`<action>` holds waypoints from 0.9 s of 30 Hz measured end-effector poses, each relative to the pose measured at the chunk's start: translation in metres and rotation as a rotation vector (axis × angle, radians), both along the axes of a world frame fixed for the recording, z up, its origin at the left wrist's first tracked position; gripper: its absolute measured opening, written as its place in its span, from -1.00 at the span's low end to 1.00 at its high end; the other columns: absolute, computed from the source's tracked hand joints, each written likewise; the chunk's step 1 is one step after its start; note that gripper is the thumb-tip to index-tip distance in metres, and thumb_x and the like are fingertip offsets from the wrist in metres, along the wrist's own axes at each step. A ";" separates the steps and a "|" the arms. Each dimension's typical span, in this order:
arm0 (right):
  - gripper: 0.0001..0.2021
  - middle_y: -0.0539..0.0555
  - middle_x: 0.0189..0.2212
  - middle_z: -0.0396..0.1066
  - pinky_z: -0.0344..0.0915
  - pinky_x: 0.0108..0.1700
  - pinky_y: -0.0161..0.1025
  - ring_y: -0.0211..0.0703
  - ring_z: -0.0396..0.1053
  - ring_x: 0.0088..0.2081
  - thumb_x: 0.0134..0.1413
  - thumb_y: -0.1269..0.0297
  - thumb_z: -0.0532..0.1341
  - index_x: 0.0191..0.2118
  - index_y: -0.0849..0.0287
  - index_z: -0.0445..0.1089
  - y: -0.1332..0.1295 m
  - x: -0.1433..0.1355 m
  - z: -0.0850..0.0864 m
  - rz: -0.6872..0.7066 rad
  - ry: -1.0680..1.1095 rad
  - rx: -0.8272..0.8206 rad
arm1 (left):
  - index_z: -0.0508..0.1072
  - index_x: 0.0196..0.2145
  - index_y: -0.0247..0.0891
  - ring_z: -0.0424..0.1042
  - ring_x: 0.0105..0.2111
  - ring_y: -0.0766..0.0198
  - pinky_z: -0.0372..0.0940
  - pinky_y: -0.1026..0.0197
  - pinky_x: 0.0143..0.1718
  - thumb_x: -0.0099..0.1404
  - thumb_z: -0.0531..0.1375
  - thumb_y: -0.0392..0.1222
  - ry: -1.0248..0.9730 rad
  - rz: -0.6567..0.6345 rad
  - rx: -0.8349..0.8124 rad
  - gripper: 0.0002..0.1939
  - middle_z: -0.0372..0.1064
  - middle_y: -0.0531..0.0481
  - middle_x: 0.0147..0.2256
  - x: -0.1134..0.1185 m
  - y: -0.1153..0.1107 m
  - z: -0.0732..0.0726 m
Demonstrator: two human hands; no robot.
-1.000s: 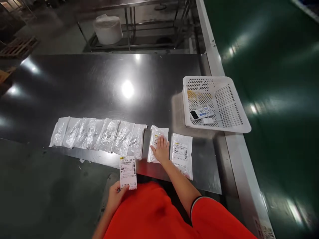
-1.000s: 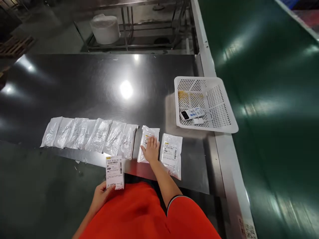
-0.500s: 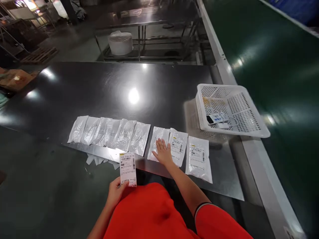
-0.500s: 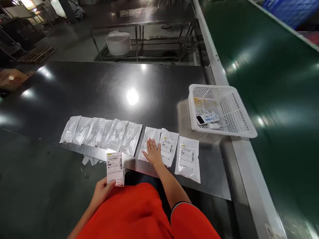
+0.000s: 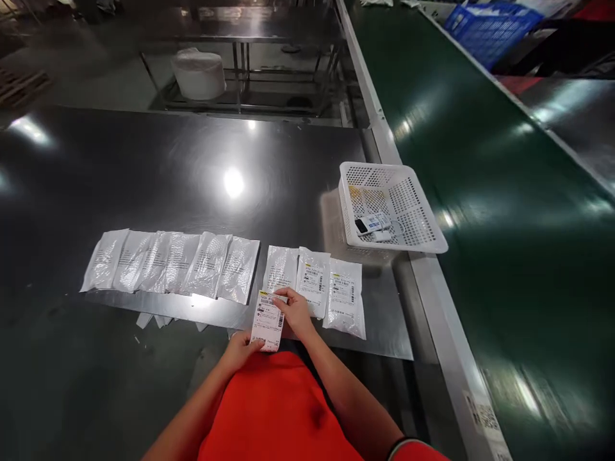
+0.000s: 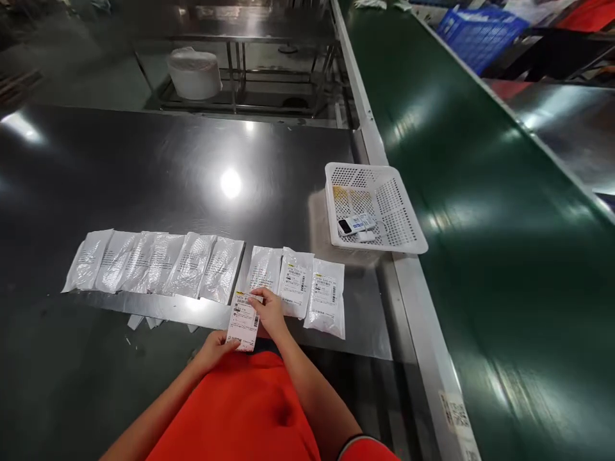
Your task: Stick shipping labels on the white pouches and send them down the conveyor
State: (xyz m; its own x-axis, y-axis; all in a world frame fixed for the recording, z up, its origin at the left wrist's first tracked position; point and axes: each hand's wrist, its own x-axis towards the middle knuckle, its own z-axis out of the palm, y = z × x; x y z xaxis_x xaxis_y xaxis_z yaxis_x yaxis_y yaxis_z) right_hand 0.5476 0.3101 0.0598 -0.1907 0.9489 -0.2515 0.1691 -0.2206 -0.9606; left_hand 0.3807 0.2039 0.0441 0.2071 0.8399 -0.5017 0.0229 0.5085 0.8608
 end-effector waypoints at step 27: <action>-0.73 0.26 0.01 0.30 0.11 0.07 0.08 0.13 0.17 0.03 0.18 0.19 0.11 -0.12 0.19 0.45 0.112 0.000 -0.068 -0.055 -0.931 0.370 | 0.56 -0.57 -0.33 0.46 -0.53 0.11 0.38 0.08 -0.41 -0.18 0.38 0.29 -0.031 0.347 -0.350 -0.45 0.54 -0.14 -0.54 0.048 -0.041 -0.029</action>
